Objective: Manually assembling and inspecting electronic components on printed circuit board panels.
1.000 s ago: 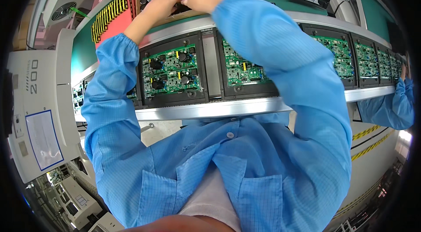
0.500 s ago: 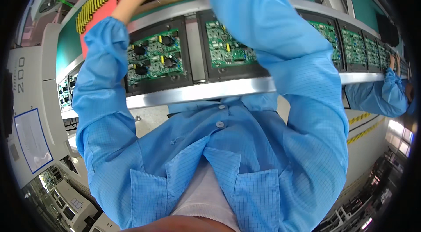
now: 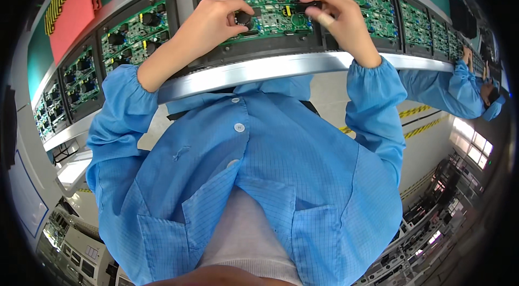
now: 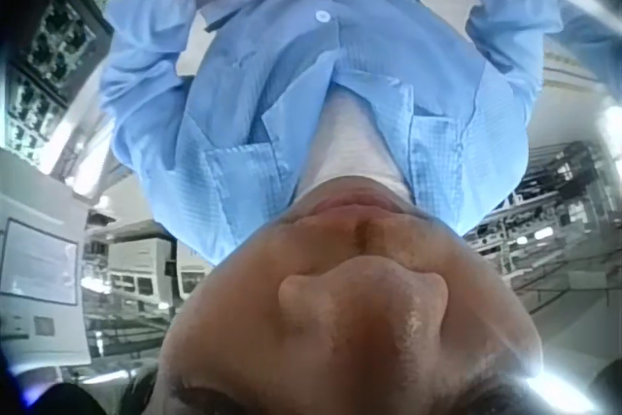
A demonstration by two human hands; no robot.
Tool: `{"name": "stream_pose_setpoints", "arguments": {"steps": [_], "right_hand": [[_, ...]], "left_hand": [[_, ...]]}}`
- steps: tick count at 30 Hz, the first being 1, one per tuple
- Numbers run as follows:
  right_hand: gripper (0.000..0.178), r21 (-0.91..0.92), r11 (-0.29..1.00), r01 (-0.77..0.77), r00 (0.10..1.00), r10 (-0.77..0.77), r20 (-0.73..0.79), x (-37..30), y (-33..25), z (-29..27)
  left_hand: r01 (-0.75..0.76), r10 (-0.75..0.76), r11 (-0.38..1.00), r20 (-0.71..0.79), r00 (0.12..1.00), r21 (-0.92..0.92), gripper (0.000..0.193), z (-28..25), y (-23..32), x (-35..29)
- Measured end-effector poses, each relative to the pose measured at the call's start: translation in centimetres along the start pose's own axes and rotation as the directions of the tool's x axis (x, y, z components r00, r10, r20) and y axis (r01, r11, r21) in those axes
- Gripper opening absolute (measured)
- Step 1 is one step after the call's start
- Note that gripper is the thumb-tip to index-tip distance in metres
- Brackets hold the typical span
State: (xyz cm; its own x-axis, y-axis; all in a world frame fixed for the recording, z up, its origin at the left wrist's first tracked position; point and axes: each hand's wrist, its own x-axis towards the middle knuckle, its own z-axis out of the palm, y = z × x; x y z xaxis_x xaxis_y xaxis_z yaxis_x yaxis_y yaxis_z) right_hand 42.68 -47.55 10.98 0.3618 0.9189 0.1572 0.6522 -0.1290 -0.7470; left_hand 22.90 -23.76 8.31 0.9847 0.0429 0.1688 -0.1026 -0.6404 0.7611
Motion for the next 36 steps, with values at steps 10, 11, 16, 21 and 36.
{"name": "stream_pose_setpoints", "arguments": {"steps": [10, 11, 16, 21, 36], "right_hand": [[0.034, -0.201, 0.974, -0.102, 0.994, 0.105, 0.003, -1.6, -0.1, 1.8], [0.034, -0.198, 0.975, -0.102, 0.994, 0.105, 0.005, -1.5, 0.2, 1.9], [0.031, -0.224, 0.973, -0.053, 0.999, 0.054, -0.002, -0.9, 0.6, 2.6], [0.031, -0.226, 0.974, -0.037, 0.999, 0.039, 0.007, -0.5, 0.4, 3.0], [0.032, -0.37, 0.929, -0.028, 0.996, -0.006, -0.092, -0.6, -0.5, 4.6]], "left_hand": [[-0.123, 0.121, 0.959, 0.023, 0.992, 0.257, 0.029, 1.6, -0.8, 0.2], [-0.126, 0.123, 0.953, 0.026, 0.992, 0.275, 0.028, 1.5, -0.4, 0.2], [-0.082, 0.082, 0.937, 0.016, 0.997, 0.338, 0.021, 1.9, 0.7, 0.0], [-0.078, 0.084, 0.944, -0.004, 0.996, 0.322, 0.018, 2.2, 0.1, 0.2], [-0.199, 0.256, 0.903, -0.105, 0.961, 0.38, 0.027, 1.3, -1.6, 0.2]]}}
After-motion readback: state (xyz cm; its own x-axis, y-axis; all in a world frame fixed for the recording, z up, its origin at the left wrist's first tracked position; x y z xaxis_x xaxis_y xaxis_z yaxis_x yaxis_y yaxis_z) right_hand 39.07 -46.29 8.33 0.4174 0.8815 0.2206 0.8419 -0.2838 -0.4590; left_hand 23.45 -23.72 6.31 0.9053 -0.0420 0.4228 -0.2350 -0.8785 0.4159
